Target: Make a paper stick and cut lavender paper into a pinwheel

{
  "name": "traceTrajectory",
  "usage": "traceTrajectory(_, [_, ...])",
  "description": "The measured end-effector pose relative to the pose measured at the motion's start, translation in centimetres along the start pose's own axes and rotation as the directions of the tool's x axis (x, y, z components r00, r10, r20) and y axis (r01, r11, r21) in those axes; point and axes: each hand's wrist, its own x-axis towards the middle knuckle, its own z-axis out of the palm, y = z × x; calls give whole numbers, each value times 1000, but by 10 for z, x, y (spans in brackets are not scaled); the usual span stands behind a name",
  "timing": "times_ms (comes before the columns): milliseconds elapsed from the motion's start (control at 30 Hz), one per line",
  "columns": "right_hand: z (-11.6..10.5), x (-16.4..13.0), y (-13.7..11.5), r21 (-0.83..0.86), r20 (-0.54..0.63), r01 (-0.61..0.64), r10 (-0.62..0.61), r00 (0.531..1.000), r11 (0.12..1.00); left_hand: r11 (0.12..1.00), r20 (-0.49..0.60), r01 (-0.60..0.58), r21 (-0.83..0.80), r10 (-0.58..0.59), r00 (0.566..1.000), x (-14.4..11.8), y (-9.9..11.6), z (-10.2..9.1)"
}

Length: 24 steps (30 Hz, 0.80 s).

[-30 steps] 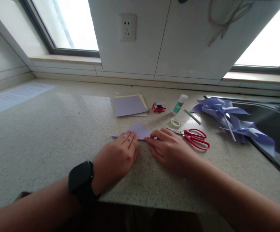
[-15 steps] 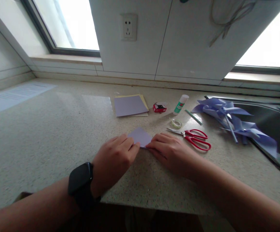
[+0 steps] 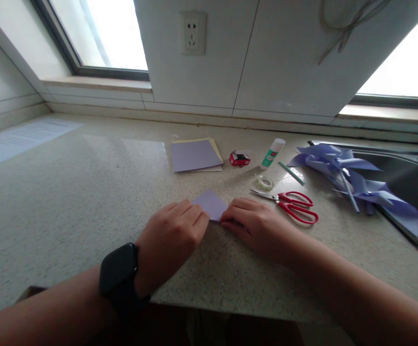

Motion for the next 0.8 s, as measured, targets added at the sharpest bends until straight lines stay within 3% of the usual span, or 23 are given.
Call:
traceTrajectory(300, [6, 2, 2, -53, -25, -85, 84, 996, 995, 998, -44, -52, 39, 53, 998, 1, 1, 1])
traceTrajectory(500, [0, 3, -1, -40, -25, -35, 34, 999, 999, 999, -31, -33, 20, 34, 999, 0, 2, 3])
traceTrajectory(800, [5, 7, 0, -104, -49, -94, 89, 995, 990, 994, -50, -88, 60, 91, 995, -1, 2, 5])
